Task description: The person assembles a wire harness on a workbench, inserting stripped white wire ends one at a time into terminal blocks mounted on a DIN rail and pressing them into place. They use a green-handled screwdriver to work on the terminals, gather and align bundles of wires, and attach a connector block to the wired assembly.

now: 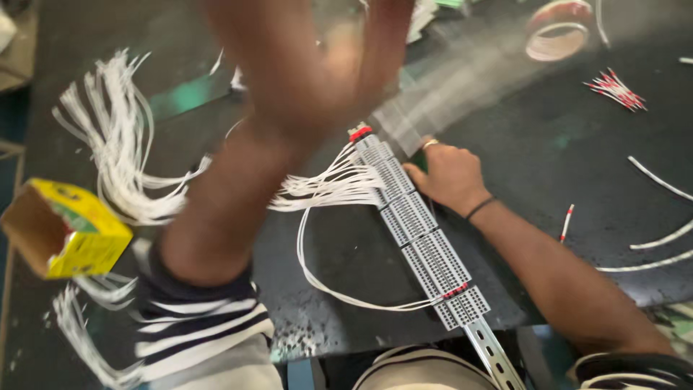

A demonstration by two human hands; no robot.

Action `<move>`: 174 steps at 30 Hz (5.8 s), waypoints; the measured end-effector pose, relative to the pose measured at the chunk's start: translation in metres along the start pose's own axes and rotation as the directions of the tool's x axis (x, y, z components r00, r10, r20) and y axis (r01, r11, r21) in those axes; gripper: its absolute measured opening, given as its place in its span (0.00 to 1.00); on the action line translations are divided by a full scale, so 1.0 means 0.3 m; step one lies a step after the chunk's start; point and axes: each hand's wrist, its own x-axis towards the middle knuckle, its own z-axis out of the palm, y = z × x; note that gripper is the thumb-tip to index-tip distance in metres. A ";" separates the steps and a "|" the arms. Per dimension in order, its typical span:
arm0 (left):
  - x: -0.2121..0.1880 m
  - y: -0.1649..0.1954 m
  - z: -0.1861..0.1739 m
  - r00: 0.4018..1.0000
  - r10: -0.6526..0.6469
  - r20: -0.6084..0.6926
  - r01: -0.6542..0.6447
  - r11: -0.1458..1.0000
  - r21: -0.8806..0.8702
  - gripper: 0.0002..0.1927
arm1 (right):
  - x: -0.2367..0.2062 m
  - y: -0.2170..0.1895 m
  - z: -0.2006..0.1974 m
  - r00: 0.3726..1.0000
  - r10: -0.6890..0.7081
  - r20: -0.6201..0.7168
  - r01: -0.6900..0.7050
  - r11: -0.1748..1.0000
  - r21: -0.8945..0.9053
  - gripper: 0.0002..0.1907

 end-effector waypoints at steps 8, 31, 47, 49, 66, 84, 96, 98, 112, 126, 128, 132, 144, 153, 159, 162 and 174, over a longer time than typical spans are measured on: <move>-0.653 0.349 -0.211 0.916 -0.398 0.050 0.392 0.914 0.099 0.15 | -0.133 -0.076 0.027 0.873 -0.427 -0.236 0.472 0.861 0.189 0.23; -0.811 0.267 -0.314 0.716 -0.647 -0.262 0.696 0.628 0.348 0.10 | -0.186 0.002 0.051 0.786 -0.323 -0.527 0.480 -0.219 0.850 0.15; -0.829 0.143 -0.450 -0.283 -0.833 -0.476 0.653 0.196 -0.732 0.12 | -0.151 0.088 0.016 0.908 -0.332 -0.257 0.103 -0.417 0.903 0.20; -0.833 0.148 -0.444 -0.369 -0.832 -0.415 0.599 0.128 -0.790 0.12 | -0.166 0.057 0.016 0.915 -0.328 -0.235 0.081 -0.421 0.904 0.20; -0.822 0.196 -0.355 -0.330 -0.943 -0.037 0.203 -0.033 -0.979 0.33 | -0.051 0.051 -0.057 0.961 0.277 -0.008 0.100 -0.320 0.942 0.28; -0.757 0.427 -0.093 0.077 -0.722 0.688 0.957 -0.140 -0.254 0.13 | -0.144 -0.056 0.126 0.989 -0.074 -0.125 0.131 0.074 0.989 0.26; -0.827 0.470 -0.079 0.096 -0.740 0.665 0.862 -0.272 -0.427 0.14 | -0.153 -0.008 0.184 0.981 -0.156 0.114 -0.126 -0.067 0.990 0.18; -0.825 0.486 -0.074 0.107 -0.726 0.680 0.882 -0.246 -0.401 0.14 | -0.156 -0.018 0.180 0.977 -0.206 0.057 -0.076 -0.083 0.994 0.23; -0.841 0.491 -0.069 0.201 -0.821 0.534 0.748 -0.223 -0.625 0.17 | -0.180 -0.066 0.147 0.952 -0.299 0.069 0.056 0.392 0.918 0.26; -0.826 0.487 -0.075 0.232 -0.853 0.467 0.724 -0.169 -0.668 0.22 | -0.176 -0.082 0.137 0.895 -0.421 0.147 0.118 0.542 0.832 0.26; -0.827 0.484 -0.075 0.232 -0.854 0.466 0.742 -0.154 -0.652 0.22 | -0.176 -0.086 0.139 0.889 -0.442 0.120 0.162 0.548 0.820 0.26; -0.833 0.477 -0.078 0.229 -0.836 0.499 0.726 -0.195 -0.660 0.22 | -0.173 -0.085 0.141 0.878 -0.464 0.119 0.178 0.545 0.819 0.26; -0.860 0.474 -0.069 0.214 -0.838 0.502 0.715 -0.216 -0.665 0.11 | -0.168 -0.090 0.132 0.873 -0.464 0.151 0.150 0.549 0.822 0.27; -0.844 0.473 -0.089 0.254 -0.776 0.577 0.719 -0.248 -0.649 0.15 | -0.177 -0.074 0.149 0.903 -0.390 0.180 0.007 0.433 0.901 0.26; -0.833 0.462 -0.092 0.229 -0.774 0.591 0.762 -0.235 -0.604 0.14 | -0.177 -0.062 0.163 0.924 -0.363 0.121 0.006 0.330 0.944 0.25; -0.829 0.456 -0.091 0.214 -0.772 0.599 0.759 -0.255 -0.600 0.15 | -0.178 -0.058 0.169 0.929 -0.348 0.123 -0.005 0.323 0.946 0.24; -0.818 0.461 -0.096 0.221 -0.762 0.609 0.817 -0.196 -0.543 0.16 | -0.174 -0.066 0.162 0.924 -0.368 0.106 0.044 0.377 0.925 0.24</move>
